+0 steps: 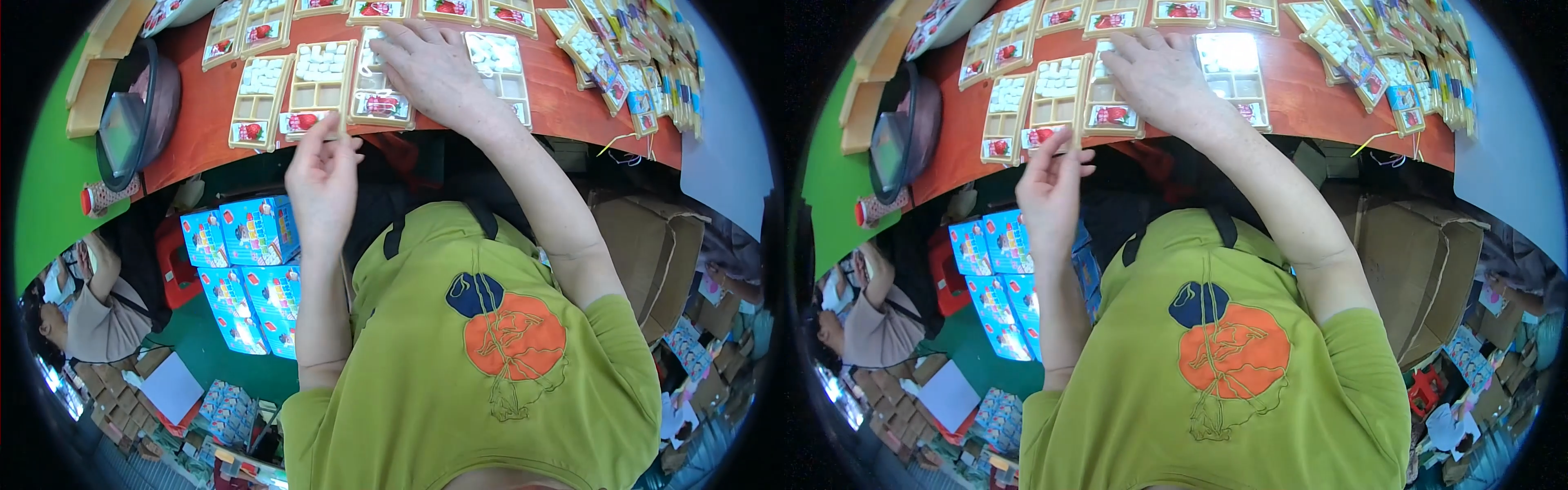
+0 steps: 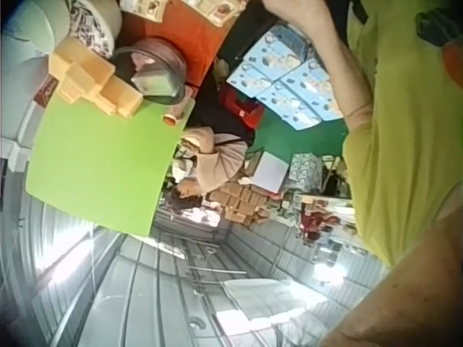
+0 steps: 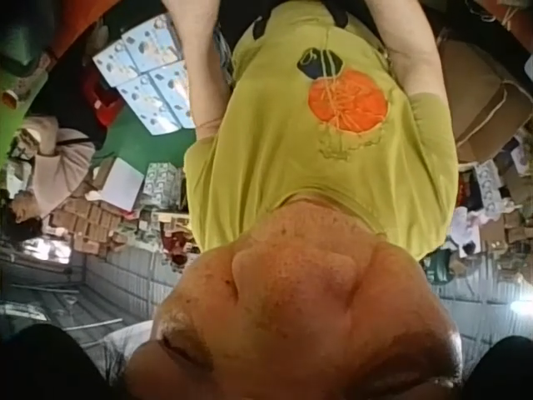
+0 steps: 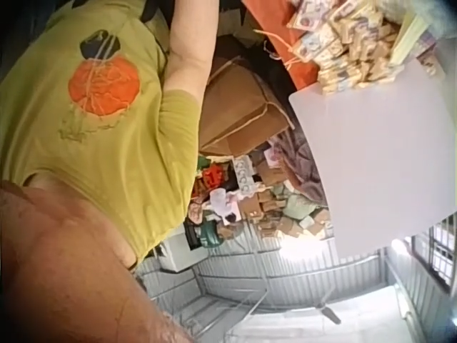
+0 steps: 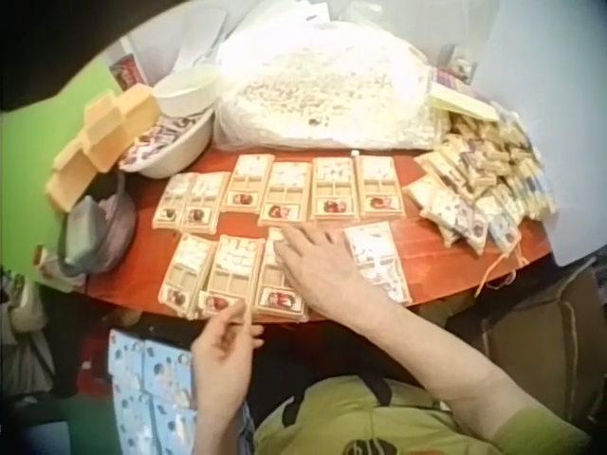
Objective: Placing small white blocks into plastic trays and sealing them with colored adhesive labels.
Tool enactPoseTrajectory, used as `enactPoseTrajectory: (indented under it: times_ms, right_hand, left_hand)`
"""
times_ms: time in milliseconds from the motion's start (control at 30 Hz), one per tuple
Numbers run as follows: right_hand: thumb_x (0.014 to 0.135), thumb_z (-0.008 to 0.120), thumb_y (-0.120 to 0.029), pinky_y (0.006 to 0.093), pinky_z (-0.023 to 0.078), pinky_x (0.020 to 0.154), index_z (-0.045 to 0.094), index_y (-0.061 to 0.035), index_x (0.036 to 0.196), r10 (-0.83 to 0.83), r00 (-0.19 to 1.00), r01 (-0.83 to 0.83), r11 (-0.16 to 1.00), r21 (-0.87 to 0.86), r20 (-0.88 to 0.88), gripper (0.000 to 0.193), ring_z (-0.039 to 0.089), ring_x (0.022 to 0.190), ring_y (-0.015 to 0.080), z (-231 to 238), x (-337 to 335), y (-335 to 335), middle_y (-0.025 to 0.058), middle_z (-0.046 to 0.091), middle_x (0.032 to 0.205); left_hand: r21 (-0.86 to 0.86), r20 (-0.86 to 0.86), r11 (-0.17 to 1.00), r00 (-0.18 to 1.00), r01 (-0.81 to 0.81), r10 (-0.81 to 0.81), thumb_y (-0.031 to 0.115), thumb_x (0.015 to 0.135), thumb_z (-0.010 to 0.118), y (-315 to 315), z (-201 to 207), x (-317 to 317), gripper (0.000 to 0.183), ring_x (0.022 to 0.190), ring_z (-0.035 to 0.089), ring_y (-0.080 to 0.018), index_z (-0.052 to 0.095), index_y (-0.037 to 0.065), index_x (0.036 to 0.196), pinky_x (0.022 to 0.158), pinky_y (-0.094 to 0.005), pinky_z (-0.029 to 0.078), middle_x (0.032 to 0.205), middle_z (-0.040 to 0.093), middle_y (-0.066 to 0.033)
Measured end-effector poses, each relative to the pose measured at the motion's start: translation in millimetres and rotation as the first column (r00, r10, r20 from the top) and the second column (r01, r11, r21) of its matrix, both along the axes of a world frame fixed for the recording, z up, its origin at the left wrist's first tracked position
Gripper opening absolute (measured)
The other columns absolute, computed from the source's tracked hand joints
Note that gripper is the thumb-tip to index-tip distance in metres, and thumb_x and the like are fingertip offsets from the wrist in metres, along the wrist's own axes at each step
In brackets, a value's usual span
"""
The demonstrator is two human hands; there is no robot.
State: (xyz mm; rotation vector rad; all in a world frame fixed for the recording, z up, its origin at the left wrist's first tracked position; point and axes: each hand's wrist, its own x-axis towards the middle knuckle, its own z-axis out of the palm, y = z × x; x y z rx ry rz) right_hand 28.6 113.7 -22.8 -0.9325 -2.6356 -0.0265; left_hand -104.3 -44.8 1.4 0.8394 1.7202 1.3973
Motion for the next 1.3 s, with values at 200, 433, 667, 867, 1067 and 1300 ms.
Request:
enactPoseTrajectory:
  times_ms: [200, 433, 667, 867, 1067, 1300]
  right_hand:
    - [0.090, 0.064, -0.017, 0.0456, 0.036, 0.106, 0.057, -0.0117, 0.130, 0.085, 0.996, -0.086, 0.996, 0.015, 0.029, 0.042, 0.047, 0.131, 0.0267, 6, 9, -3, 0.0072, 0.053, 0.138]
    - [0.084, 0.065, -0.009, 0.0444, 0.035, 0.108, 0.058, -0.0098, 0.129, 0.122, 0.991, -0.123, 0.992, 0.012, 0.050, 0.045, 0.046, 0.133, 0.0275, 18, 26, -6, 0.0083, 0.053, 0.138]
    - [0.087, 0.062, -0.019, 0.0448, 0.039, 0.105, 0.063, -0.0041, 0.114, -0.045, 0.999, 0.047, 0.992, -0.116, 0.022, 0.031, 0.051, 0.127, 0.0299, 22, 24, -11, 0.0129, 0.057, 0.129]
    - [0.085, 0.064, -0.016, 0.0485, 0.039, 0.103, 0.061, -0.0030, 0.113, -0.076, 0.939, 0.105, 0.992, 0.068, -0.335, 0.031, 0.052, 0.126, 0.0293, 8, 47, -9, 0.0145, 0.057, 0.129]
    - [0.078, 0.065, -0.020, 0.0438, 0.044, 0.090, 0.068, -0.0049, 0.101, -0.294, 0.954, 0.286, 0.952, -0.112, -0.060, 0.028, 0.054, 0.116, 0.0274, 22, 84, -12, 0.0129, 0.061, 0.112]
    - [0.084, 0.060, -0.023, 0.0411, 0.041, 0.095, 0.069, -0.0077, 0.099, -0.384, 0.897, 0.406, 0.912, 0.064, -0.217, 0.024, 0.055, 0.112, 0.0256, -11, 80, -11, 0.0091, 0.063, 0.108]
  left_hand:
    - [0.047, -0.385, 0.999, 0.923, 0.006, 0.013, -0.002, 0.090, 0.061, 0, 1, 24, 0.034, 0.085, 0.066, -0.0194, 0.057, -0.004, 0.123, 0.074, -0.0304, 0.056, 0.118, 0.059, -0.0163]
    - [0.071, -0.919, 0.972, 0.393, 0.223, -0.023, 0.009, 0.082, 0.073, 10, -22, 45, 0.032, 0.104, 0.056, -0.0358, 0.065, -0.002, 0.110, 0.088, -0.0458, 0.048, 0.115, 0.059, -0.0190]
    - [0.158, -0.923, 0.890, 0.384, 0.428, -0.021, 0.005, 0.084, 0.070, 32, -38, 59, 0.030, 0.127, 0.050, -0.0425, 0.064, -0.009, 0.110, 0.103, -0.0489, 0.043, 0.132, 0.057, -0.0231]
    - [0.143, -0.900, 0.826, 0.419, 0.545, -0.120, 0.008, 0.081, 0.074, 40, -34, 52, 0.040, 0.127, 0.049, -0.0441, 0.060, -0.006, 0.116, 0.105, -0.0527, 0.040, 0.130, 0.055, -0.0242]
    - [0.076, -0.948, 0.819, 0.296, 0.568, -0.118, 0.019, 0.086, 0.073, 62, -24, 65, 0.054, 0.134, 0.042, -0.0431, 0.051, 0.000, 0.132, 0.109, -0.0518, 0.037, 0.142, 0.046, -0.0238]
    - [0.009, -0.983, 0.742, 0.142, 0.670, -0.116, 0.025, 0.101, 0.055, 79, -46, 61, 0.044, 0.137, 0.041, -0.0430, 0.050, 0.003, 0.139, 0.109, -0.0515, 0.037, 0.146, 0.047, -0.0189]
